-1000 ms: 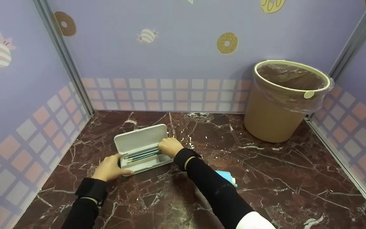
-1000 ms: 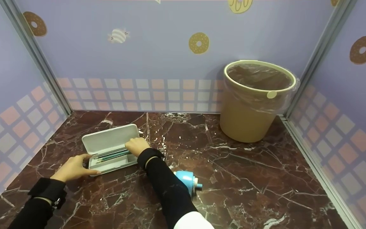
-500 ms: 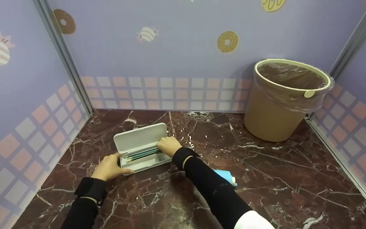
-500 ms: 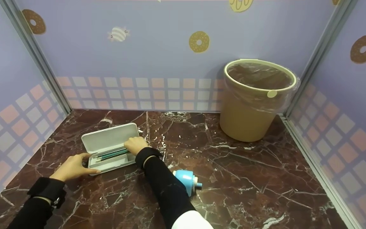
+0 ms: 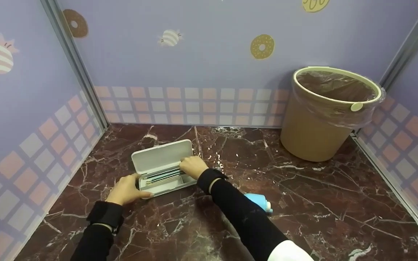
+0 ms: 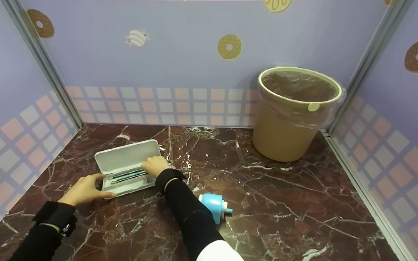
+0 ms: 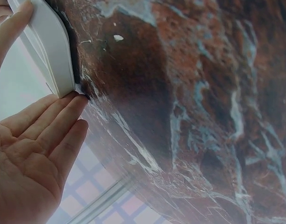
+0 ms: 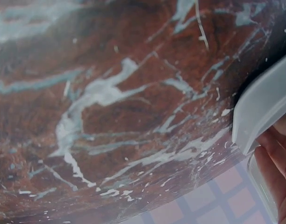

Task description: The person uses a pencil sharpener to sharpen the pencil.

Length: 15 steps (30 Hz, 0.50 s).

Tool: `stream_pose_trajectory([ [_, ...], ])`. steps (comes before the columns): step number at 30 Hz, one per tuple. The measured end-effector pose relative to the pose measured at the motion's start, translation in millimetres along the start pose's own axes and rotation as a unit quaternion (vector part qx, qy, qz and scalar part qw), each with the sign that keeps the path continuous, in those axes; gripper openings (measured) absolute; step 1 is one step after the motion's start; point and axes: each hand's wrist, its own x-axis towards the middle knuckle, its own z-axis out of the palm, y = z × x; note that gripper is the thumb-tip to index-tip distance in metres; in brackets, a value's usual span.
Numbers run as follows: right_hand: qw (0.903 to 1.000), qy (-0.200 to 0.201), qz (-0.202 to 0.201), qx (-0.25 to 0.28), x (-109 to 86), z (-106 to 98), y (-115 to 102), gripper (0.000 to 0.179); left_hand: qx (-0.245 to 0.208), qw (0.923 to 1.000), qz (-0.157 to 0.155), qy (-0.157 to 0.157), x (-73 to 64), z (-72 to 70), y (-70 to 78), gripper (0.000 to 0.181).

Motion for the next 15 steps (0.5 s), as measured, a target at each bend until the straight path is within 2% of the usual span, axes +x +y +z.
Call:
stream_pose_trajectory([
  [15, 1.0000, -0.004, -0.007, -0.001, -5.1, -3.2, 3.5, 0.013, 0.004, 1.0000, 0.002, -0.008, 0.8, 0.3, 0.6, 0.067],
])
